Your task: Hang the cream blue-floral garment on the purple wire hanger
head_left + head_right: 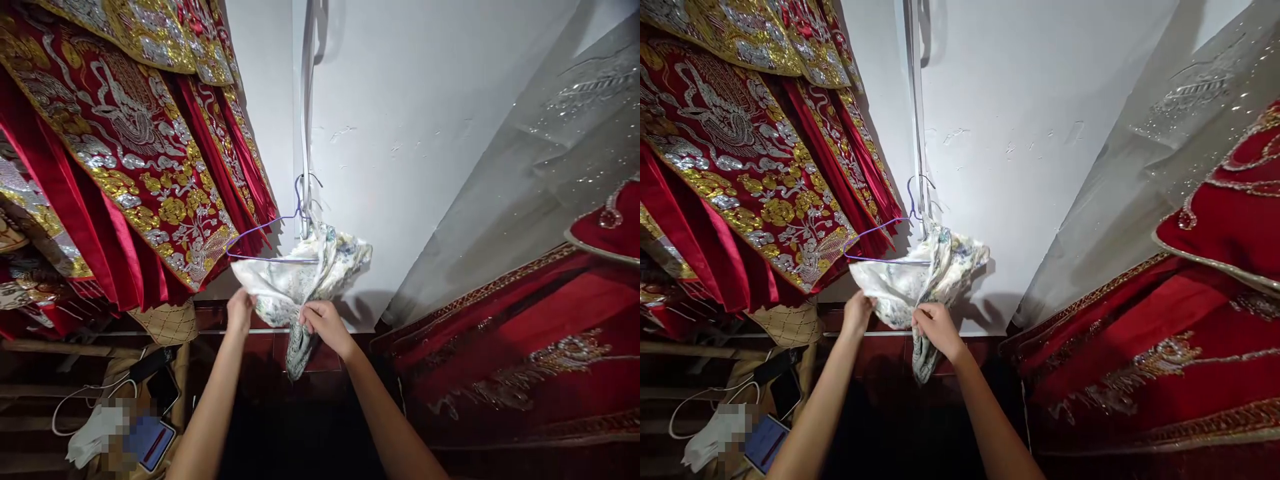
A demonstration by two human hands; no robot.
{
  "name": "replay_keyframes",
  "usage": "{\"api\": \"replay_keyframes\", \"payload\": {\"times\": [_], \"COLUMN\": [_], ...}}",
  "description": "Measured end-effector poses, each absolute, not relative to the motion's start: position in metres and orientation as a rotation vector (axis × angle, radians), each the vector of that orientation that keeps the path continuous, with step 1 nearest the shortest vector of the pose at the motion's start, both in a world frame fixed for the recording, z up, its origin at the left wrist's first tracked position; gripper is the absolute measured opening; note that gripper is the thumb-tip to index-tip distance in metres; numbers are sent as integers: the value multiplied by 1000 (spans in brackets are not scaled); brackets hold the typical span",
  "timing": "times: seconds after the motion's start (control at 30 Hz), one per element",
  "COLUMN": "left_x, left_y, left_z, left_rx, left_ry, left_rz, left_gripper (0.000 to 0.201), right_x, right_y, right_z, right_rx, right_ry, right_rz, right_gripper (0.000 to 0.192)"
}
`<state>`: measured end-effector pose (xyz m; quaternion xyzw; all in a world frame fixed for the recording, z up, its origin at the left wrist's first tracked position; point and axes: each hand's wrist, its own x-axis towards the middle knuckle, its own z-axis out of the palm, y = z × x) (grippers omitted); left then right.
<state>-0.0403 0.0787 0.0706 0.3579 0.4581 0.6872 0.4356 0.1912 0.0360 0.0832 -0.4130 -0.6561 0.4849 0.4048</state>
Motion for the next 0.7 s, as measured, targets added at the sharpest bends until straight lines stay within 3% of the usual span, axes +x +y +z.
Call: {"api": "replay_keyframes", "payload": {"times": [0.1, 0.2, 0.33, 0.43, 0.6, 0.7], "left_x": [-17, -2, 20, 29, 17, 3], "left_y": [64, 57, 54, 51, 39, 29], "left_z": [66, 92, 132, 138, 115, 109], "left_rx": [1018, 1233, 1634, 1788, 1867, 2008], "left_ry": [1080, 964, 887, 847, 800, 942], "left_rz": [1524, 1434, 1372, 1361, 787, 599], "left_gripper": [29, 27, 25, 25, 37, 34], "right_x": [203, 210, 204, 204, 224, 229], "right_y": [39, 42, 36, 33, 65, 106], "right_z": [75, 77, 95, 117, 159, 168], "right_rx": [-1100, -1115, -980, -896, -1011, -1013], "right_ry": [-1689, -1655, -1721, -1893, -2088, -1888], "right_rz": [1126, 998, 1298, 1446, 988, 744], "right_gripper": [43, 41, 45, 34, 11, 30]}}
